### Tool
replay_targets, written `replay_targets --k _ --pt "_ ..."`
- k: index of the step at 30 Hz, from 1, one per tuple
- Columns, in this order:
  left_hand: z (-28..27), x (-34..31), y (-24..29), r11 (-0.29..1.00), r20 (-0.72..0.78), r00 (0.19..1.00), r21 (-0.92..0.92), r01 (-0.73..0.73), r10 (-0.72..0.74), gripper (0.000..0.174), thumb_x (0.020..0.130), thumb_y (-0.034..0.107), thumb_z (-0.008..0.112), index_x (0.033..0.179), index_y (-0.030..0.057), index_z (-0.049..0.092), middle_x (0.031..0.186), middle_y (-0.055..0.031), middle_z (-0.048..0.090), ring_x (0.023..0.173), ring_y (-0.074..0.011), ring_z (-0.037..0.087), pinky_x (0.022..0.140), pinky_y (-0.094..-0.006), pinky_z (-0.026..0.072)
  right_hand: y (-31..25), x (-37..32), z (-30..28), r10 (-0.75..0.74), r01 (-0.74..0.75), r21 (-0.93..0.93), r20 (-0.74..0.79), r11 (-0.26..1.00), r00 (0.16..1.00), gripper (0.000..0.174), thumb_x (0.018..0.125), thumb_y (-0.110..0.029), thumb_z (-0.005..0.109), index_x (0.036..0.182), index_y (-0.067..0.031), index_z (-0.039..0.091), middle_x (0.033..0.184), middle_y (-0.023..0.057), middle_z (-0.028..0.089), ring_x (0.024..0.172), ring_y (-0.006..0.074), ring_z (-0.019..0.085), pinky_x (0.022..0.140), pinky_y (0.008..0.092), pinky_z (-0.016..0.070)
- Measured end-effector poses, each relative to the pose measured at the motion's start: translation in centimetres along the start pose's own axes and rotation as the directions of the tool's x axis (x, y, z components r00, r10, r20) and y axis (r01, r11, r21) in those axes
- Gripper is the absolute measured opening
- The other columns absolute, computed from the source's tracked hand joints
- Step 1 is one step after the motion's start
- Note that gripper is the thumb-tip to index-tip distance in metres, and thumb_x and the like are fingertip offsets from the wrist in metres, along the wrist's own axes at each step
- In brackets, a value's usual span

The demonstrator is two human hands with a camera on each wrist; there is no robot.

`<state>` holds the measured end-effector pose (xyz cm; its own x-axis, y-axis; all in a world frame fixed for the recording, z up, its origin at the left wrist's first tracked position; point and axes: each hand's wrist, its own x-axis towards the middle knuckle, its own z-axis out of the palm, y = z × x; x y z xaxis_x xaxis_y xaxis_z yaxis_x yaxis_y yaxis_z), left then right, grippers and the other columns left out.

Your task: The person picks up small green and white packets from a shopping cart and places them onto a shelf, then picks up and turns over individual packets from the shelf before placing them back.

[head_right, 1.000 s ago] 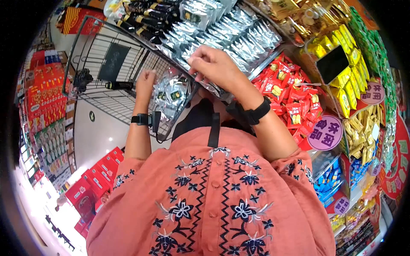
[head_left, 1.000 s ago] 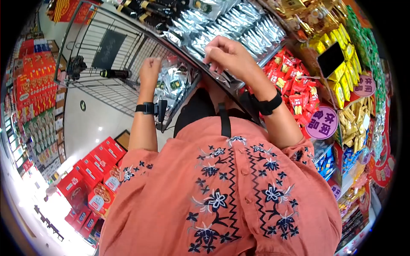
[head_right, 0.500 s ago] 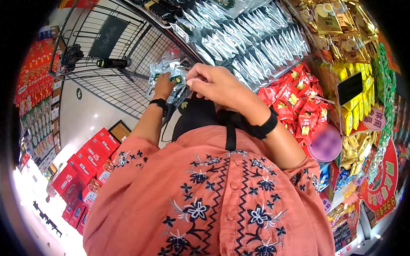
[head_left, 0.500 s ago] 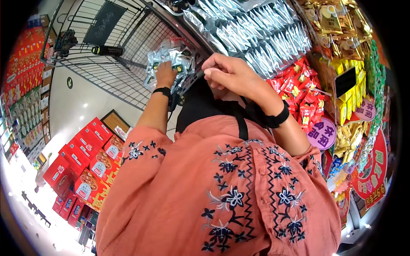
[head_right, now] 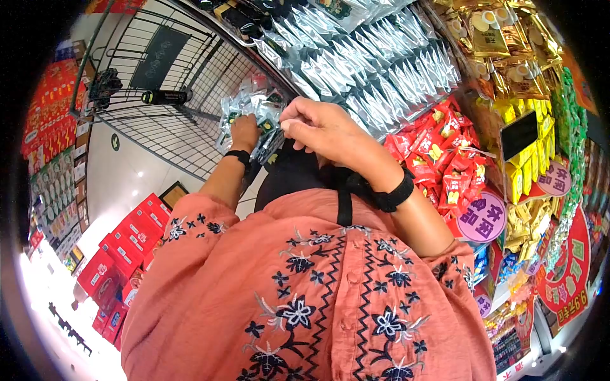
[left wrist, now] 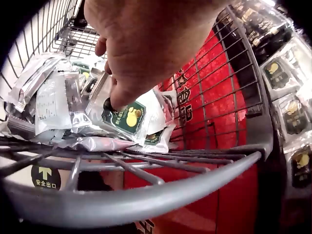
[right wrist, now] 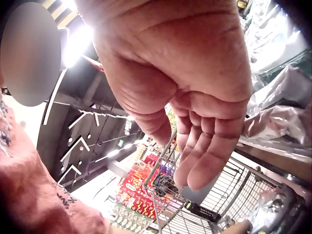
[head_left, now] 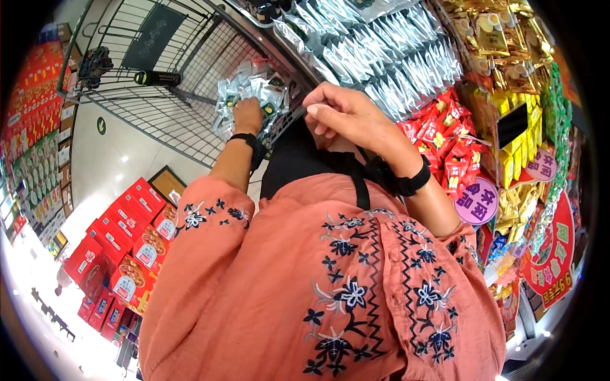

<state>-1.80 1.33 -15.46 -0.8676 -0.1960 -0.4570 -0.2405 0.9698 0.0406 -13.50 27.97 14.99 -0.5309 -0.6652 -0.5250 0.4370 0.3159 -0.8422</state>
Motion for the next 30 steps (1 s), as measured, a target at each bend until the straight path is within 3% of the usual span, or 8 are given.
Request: replay_targets --k 14,20,22,23,24,26,29,30 --pt "0.1 -0.9 1.6 0.991 -0.004 0.999 -0.12 0.053 -0.054 0.042 0.081 0.031 0.08 0.112 0.0074 0.065 0.119 -0.0171 0.061 0.116 -0.0383 0.056 0.094 -0.0489 0.0488 0.3 -0.4 0.1 0.002 -0.002 -0.033 0.013 0.999 1.0 0.027 0.102 -0.026 0.06 0.115 -0.0028 0.063 0.098 0.0037 0.069 0.08 0.008 0.062 0.071 0.0242 0.0531" --pt "-3.7 -2.5 -0.3 0.9 0.073 0.997 -0.435 0.036 -0.005 0.042 0.082 0.03 0.078 0.104 -0.0017 0.061 0.097 -0.0241 0.07 0.092 -0.0394 0.069 0.082 -0.0456 0.053 0.4 -0.8 -0.1 -0.007 0.007 0.014 0.007 1.0 1.0 0.028 0.102 -0.026 0.06 0.116 -0.0019 0.063 0.098 0.0042 0.068 0.08 0.0085 0.063 0.07 0.0245 0.0536" --pt "-5.3 -3.3 -2.1 0.765 0.021 0.999 -0.642 0.05 -0.047 0.044 0.082 0.031 0.079 0.104 -0.0016 0.06 0.09 -0.0199 0.069 0.085 -0.0324 0.069 0.079 -0.0416 0.053 0.4 -0.9 -0.2 -0.025 0.025 0.024 -0.006 0.999 1.0 0.028 0.102 -0.026 0.06 0.116 -0.0021 0.063 0.098 0.0044 0.068 0.08 0.0087 0.063 0.07 0.0248 0.0539" --pt "-9.8 -4.5 -1.4 0.708 0.146 0.983 -0.682 0.184 -0.114 0.041 0.085 0.032 0.078 0.104 0.0006 0.061 0.086 -0.0109 0.068 0.077 -0.0205 0.065 0.072 -0.0337 0.0517 0.2 -0.9 -0.4 -0.029 0.03 0.029 -0.014 0.999 0.999 0.027 0.102 -0.024 0.06 0.117 -0.002 0.063 0.098 0.0046 0.069 0.08 0.009 0.063 0.07 0.025 0.0543" --pt "-11.0 -5.0 -2.2 0.451 0.292 0.95 -0.837 0.311 -0.113 0.033 0.089 0.031 0.075 0.104 0.0043 0.062 0.088 -0.003 0.067 0.076 -0.0122 0.06 0.068 -0.0263 0.0486 0.2 -0.7 -0.5 -0.046 0.047 0.035 -0.028 0.998 0.999 0.027 0.101 -0.024 0.061 0.117 -0.0018 0.062 0.098 0.0047 0.069 0.08 0.0092 0.063 0.07 0.0251 0.0543" --pt "-14.8 -6.4 -1.9 0.051 0.219 0.971 -0.973 0.225 -0.094 0.026 0.094 0.025 0.071 0.11 0.007 0.062 0.094 0.0013 0.066 0.077 -0.009 0.058 0.068 -0.0231 0.0475 0.3 -0.2 -0.8 -0.08 0.082 0.042 -0.055 0.996 0.995 0.026 0.101 -0.022 0.061 0.117 -0.0015 0.062 0.098 0.0048 0.069 0.08 0.0094 0.064 0.07 0.0252 0.0545" --pt "-21.6 -8.8 0.9 -0.369 0.019 0.999 -0.929 0.001 -0.046 0.025 0.097 0.018 0.068 0.118 0.0073 0.061 0.102 -0.0004 0.068 0.084 -0.0119 0.061 0.073 -0.027 0.0505 -0.3 0.2 -1.0 -0.128 0.134 0.065 -0.088 0.989 0.988 0.028 0.101 -0.022 0.062 0.12 -0.0006 0.061 0.098 0.0059 0.069 0.078 0.0102 0.065 0.068 0.0254 0.055" --pt "-23.5 -9.4 2.1 -0.417 -0.014 0.999 -0.908 -0.03 -0.043 0.026 0.097 0.017 0.068 0.12 0.0072 0.061 0.104 -0.0013 0.069 0.086 -0.0128 0.062 0.075 -0.0282 0.051 -0.6 0.3 -0.9 -0.144 0.151 0.071 -0.096 0.986 0.985 0.029 0.101 -0.022 0.062 0.121 -0.0004 0.061 0.098 0.0061 0.069 0.078 0.0104 0.065 0.067 0.0255 0.0551"
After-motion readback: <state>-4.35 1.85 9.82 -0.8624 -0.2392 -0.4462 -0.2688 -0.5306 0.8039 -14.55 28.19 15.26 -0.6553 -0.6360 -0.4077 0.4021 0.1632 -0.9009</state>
